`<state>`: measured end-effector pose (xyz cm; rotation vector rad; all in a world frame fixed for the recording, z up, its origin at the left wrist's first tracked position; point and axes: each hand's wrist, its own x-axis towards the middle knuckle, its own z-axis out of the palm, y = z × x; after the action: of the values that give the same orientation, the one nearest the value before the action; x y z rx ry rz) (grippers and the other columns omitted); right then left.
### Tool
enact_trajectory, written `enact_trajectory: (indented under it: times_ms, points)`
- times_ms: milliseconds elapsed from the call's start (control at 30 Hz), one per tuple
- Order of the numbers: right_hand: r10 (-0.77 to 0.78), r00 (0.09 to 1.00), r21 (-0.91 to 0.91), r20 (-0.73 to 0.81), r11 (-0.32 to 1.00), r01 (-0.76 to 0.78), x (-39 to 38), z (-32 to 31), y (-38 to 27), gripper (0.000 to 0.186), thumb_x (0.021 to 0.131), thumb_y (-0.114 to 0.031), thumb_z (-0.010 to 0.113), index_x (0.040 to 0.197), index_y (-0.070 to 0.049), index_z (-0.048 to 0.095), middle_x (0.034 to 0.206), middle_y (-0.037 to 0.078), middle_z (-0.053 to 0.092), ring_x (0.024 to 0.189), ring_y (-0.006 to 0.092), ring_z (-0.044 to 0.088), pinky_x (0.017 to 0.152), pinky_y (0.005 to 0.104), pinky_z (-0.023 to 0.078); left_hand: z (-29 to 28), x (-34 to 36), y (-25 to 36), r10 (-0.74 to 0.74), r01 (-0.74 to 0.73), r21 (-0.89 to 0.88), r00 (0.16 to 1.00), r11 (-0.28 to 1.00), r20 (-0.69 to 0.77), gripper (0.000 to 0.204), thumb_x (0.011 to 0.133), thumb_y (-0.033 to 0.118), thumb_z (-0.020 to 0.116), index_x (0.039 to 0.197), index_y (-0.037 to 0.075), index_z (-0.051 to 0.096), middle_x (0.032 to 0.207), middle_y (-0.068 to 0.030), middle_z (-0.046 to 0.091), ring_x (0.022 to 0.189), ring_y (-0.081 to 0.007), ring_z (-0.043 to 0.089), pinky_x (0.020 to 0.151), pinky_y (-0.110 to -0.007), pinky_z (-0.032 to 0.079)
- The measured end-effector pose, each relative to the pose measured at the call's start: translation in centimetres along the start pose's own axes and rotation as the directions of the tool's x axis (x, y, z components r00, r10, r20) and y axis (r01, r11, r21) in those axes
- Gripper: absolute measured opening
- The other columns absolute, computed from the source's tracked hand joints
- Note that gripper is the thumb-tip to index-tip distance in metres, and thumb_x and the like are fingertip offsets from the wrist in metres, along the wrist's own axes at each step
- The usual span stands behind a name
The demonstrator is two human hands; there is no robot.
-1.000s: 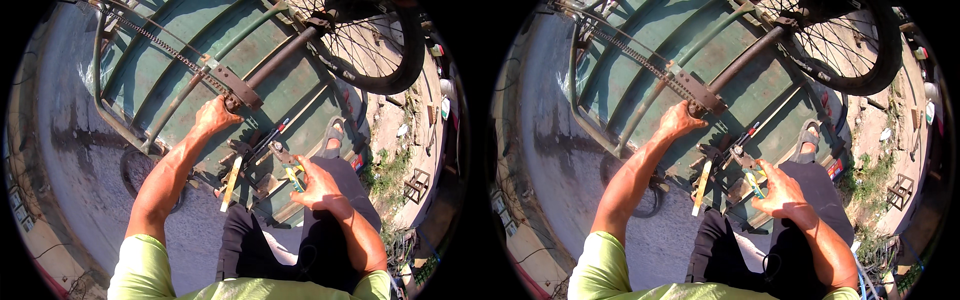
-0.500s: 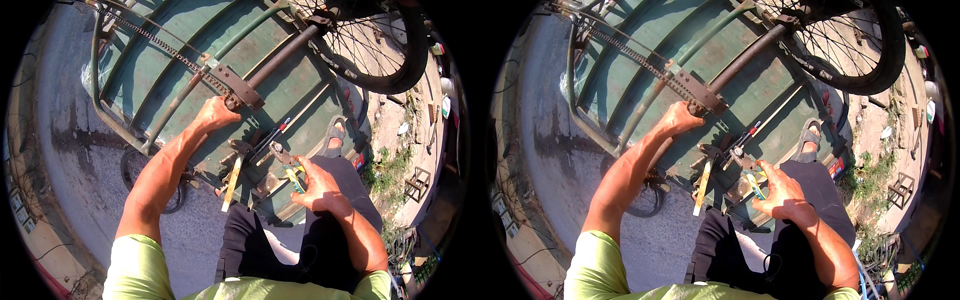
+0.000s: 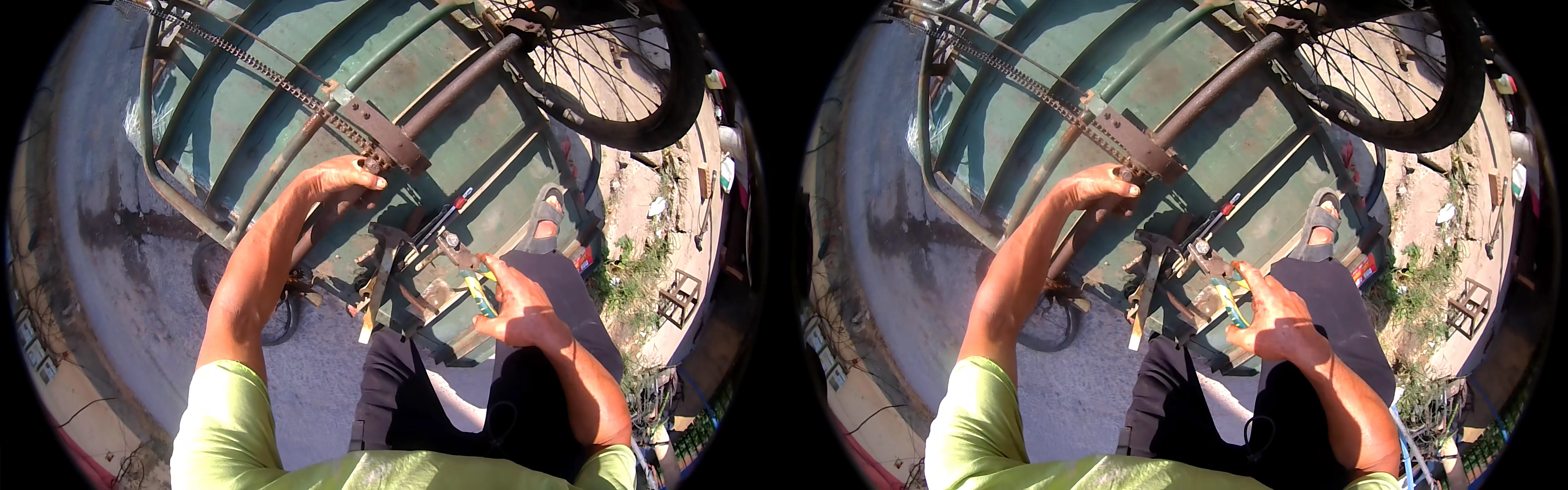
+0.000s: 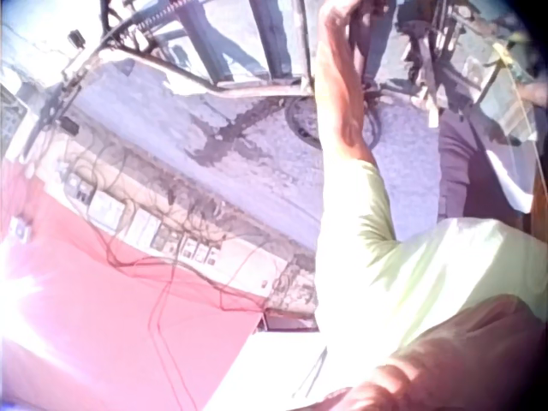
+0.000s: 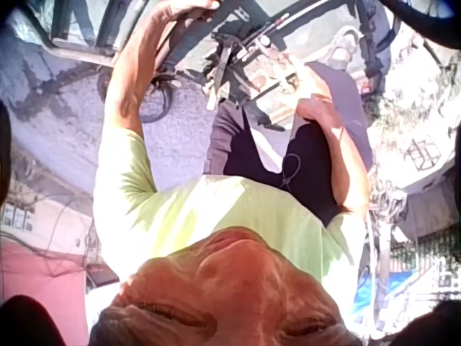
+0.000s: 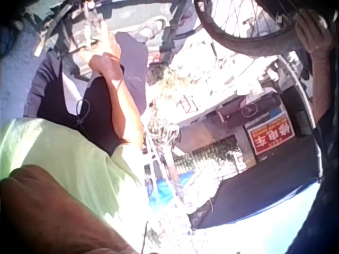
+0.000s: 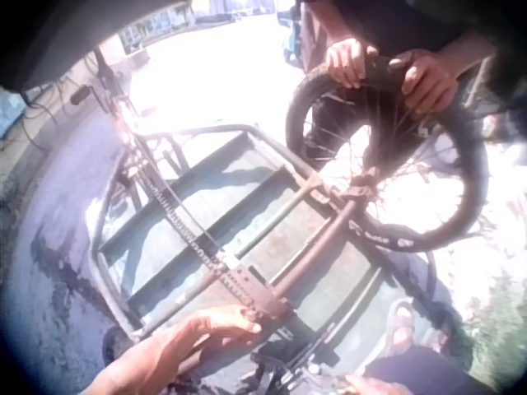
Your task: The person uses pliers and a hammer to adjust and secure a metal component on the rear axle of a green three-wheeled cargo tricycle. They repeatedly strike the part with the hammer while holding it with pliers, then inspect the assembly by hand.
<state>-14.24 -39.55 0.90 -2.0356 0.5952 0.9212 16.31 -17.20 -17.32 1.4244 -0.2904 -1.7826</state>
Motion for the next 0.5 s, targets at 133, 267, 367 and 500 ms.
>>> enact_trajectory:
  times_ms: [133,267,367,500]
  points:
    - [-0.018,1.000,-0.040,-0.019,0.999,0.017,0.1,0.2,0.1,0.098,0.068,-0.027,0.083,0.154,-0.005,0.043,0.095,0.015,0.060,0.084,0.0318,0.062,0.076,0.0419,0.051,2.3,-1.3,1.0,0.114,0.102,0.431,0.887,0.897,-0.447,0.073,0.075,0.044,0.088,0.128,0.001,0.061,0.104,-0.0172,0.072,0.100,-0.0284,0.071,0.090,-0.041,0.057]
    - [-0.026,0.999,-0.032,-0.037,0.999,0.025,0.2,0.5,0.0,0.098,0.068,-0.027,0.083,0.154,-0.006,0.043,0.095,0.015,0.061,0.085,0.0325,0.063,0.076,0.0419,0.051,8.1,-2.9,3.4,0.205,0.346,0.578,0.702,0.739,-0.682,0.073,0.072,0.048,0.088,0.121,0.000,0.063,0.116,-0.0247,0.073,0.112,-0.0387,0.070,0.095,-0.047,0.054]
    - [0.007,1.000,-0.047,-0.007,0.999,-0.007,0.2,0.4,-0.5,0.097,0.068,-0.027,0.083,0.155,-0.006,0.043,0.095,0.015,0.061,0.086,0.0320,0.063,0.077,0.0415,0.051,8.5,-2.2,3.7,0.200,0.401,0.554,0.649,0.730,-0.734,0.066,0.074,0.045,0.086,0.116,-0.001,0.065,0.111,-0.0251,0.074,0.107,-0.0398,0.071,0.092,-0.048,0.056]
    - [-0.009,1.000,-0.032,-0.014,0.999,0.008,0.2,0.9,-0.1,0.097,0.069,-0.027,0.083,0.155,-0.007,0.043,0.095,0.015,0.061,0.085,0.0309,0.063,0.078,0.0410,0.052,7.8,-1.6,3.0,0.204,0.382,0.542,0.645,0.749,-0.737,0.061,0.072,0.038,0.084,0.114,-0.003,0.066,0.103,-0.0245,0.076,0.100,-0.0414,0.073,0.090,-0.049,0.057]
